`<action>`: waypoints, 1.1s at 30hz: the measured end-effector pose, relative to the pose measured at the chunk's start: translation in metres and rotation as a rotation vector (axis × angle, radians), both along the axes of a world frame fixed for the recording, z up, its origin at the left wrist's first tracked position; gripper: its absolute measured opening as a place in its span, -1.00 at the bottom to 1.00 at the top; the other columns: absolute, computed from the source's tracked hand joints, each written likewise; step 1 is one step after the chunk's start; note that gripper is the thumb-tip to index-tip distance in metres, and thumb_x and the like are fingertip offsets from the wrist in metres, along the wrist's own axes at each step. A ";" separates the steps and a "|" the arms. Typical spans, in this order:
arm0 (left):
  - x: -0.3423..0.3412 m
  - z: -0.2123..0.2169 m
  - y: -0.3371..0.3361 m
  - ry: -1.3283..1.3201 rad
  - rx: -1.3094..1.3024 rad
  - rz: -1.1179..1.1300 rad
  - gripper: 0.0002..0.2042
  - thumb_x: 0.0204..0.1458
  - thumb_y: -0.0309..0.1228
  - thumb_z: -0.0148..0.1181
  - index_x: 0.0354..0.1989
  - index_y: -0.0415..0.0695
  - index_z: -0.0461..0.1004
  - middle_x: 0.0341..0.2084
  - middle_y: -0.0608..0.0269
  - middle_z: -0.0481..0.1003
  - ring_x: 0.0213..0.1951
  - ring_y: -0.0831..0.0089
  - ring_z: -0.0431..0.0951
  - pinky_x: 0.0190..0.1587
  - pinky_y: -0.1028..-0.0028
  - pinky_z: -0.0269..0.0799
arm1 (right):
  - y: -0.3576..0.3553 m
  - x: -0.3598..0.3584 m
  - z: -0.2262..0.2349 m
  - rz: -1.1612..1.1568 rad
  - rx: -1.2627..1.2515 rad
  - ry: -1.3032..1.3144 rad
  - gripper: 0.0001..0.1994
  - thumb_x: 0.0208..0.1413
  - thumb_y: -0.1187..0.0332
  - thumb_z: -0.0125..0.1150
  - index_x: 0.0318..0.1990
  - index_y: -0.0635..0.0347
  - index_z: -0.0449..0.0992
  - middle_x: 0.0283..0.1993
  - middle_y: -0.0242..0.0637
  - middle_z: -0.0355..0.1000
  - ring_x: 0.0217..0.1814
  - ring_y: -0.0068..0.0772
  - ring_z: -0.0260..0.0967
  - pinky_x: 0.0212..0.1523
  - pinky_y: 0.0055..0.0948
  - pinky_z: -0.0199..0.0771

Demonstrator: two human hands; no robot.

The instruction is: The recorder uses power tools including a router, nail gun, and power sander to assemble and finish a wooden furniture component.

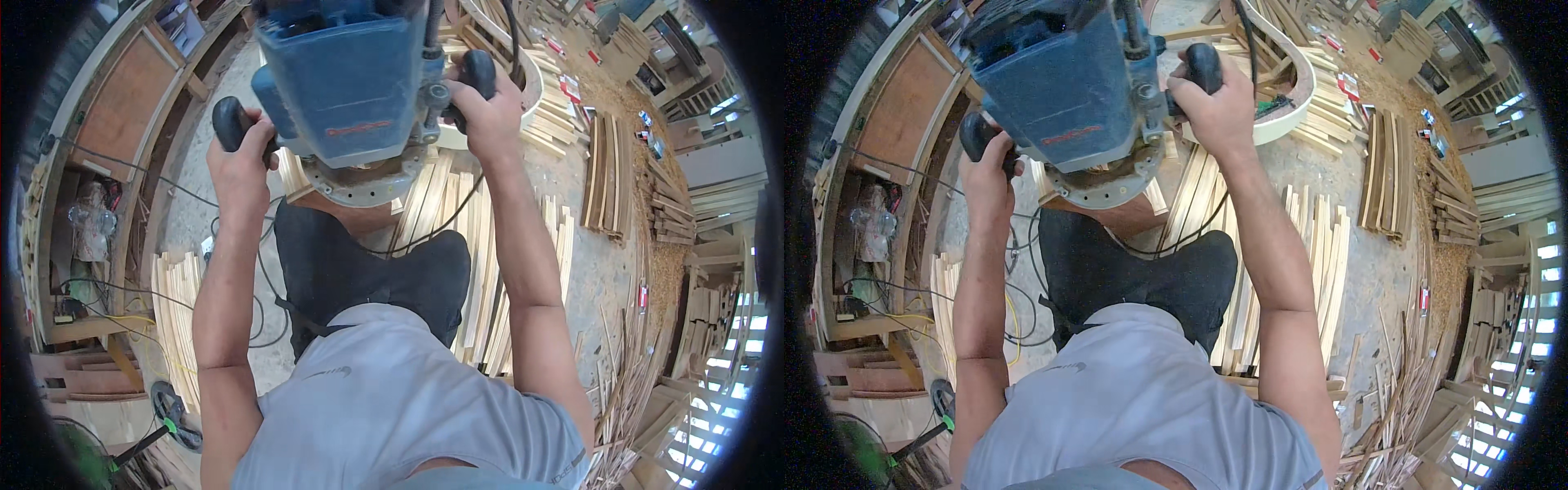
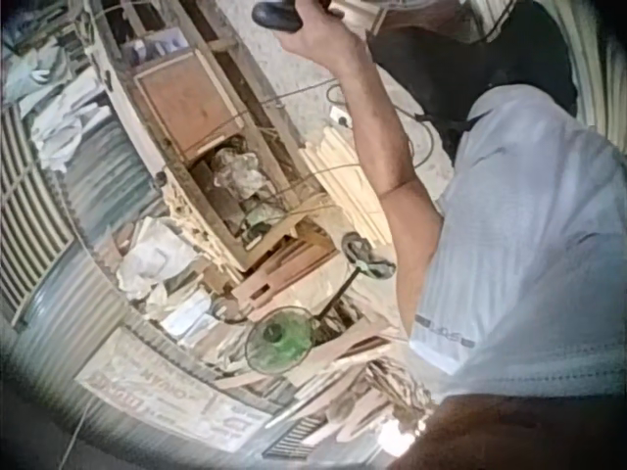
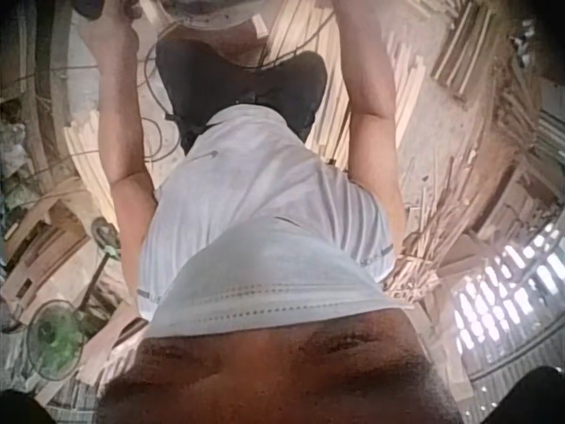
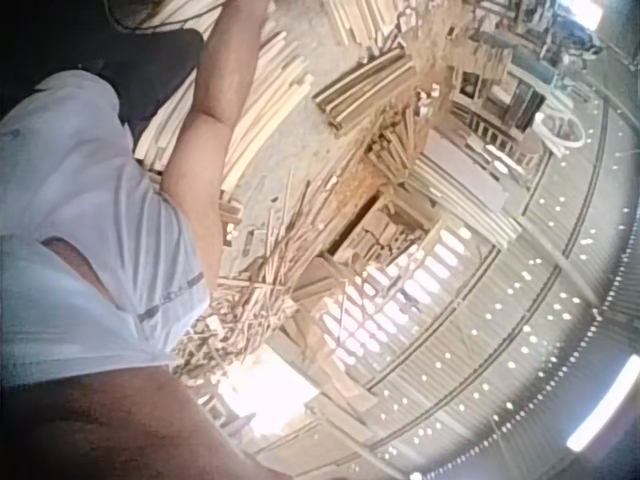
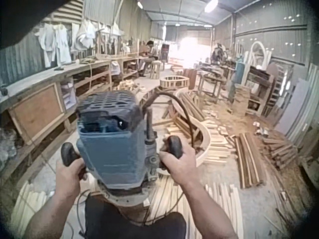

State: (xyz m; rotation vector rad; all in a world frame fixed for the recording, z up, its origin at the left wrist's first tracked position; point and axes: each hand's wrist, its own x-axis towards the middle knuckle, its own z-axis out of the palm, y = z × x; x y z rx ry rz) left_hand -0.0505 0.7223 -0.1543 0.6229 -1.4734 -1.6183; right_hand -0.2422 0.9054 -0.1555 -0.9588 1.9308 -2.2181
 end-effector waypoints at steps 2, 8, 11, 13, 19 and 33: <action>0.001 -0.002 -0.001 0.017 -0.016 0.012 -0.84 -0.07 -0.49 0.16 -0.32 -0.28 0.38 -0.54 0.27 0.39 -0.58 0.58 0.36 -0.60 0.61 0.24 | -0.002 -0.001 -0.001 -0.002 0.013 0.042 -0.72 -0.19 0.38 0.22 -0.27 0.33 0.47 -0.50 -0.39 0.41 -0.50 -0.62 0.33 -0.45 -0.58 0.35; 0.007 -0.010 -0.001 -0.001 0.027 0.027 -0.83 -0.07 -0.48 0.16 -0.32 -0.28 0.38 -0.54 0.24 0.39 -0.57 0.57 0.36 -0.60 0.61 0.25 | -0.009 0.001 -0.006 0.000 0.036 0.117 -0.72 -0.20 0.36 0.20 -0.30 0.35 0.46 -0.50 -0.37 0.44 -0.47 -0.60 0.34 -0.36 -0.54 0.36; 0.008 -0.013 -0.001 0.010 0.022 0.046 -0.82 -0.06 -0.48 0.17 -0.30 -0.29 0.38 -0.54 0.24 0.39 -0.57 0.57 0.37 -0.60 0.61 0.25 | -0.008 0.001 -0.005 -0.041 0.091 0.124 -0.71 -0.20 0.36 0.21 -0.29 0.35 0.47 -0.52 -0.39 0.44 -0.48 -0.60 0.33 -0.37 -0.54 0.36; 0.009 -0.014 -0.001 0.022 0.047 0.035 -0.81 -0.06 -0.47 0.16 -0.29 -0.29 0.37 -0.54 0.24 0.40 -0.57 0.57 0.37 -0.60 0.61 0.25 | -0.008 0.001 -0.004 -0.002 0.079 0.140 -0.71 -0.20 0.36 0.21 -0.28 0.34 0.47 -0.52 -0.39 0.44 -0.48 -0.61 0.33 -0.37 -0.55 0.36; 0.012 -0.017 0.005 -0.013 0.075 0.071 -0.82 -0.05 -0.47 0.16 -0.30 -0.27 0.38 -0.54 0.27 0.40 -0.60 0.58 0.35 -0.55 0.61 0.26 | -0.013 -0.002 0.001 0.027 0.063 0.141 -0.70 -0.18 0.37 0.23 -0.25 0.35 0.47 -0.47 -0.43 0.42 -0.44 -0.63 0.33 -0.37 -0.58 0.36; 0.014 -0.024 0.008 -0.046 0.086 0.084 -0.77 -0.05 -0.42 0.22 -0.26 -0.24 0.37 -0.49 0.32 0.40 -0.52 0.62 0.39 -0.53 0.63 0.29 | -0.027 -0.020 -0.007 0.104 0.047 0.101 -0.68 -0.16 0.38 0.21 -0.20 0.36 0.46 -0.40 -0.39 0.41 -0.40 -0.61 0.33 -0.40 -0.60 0.37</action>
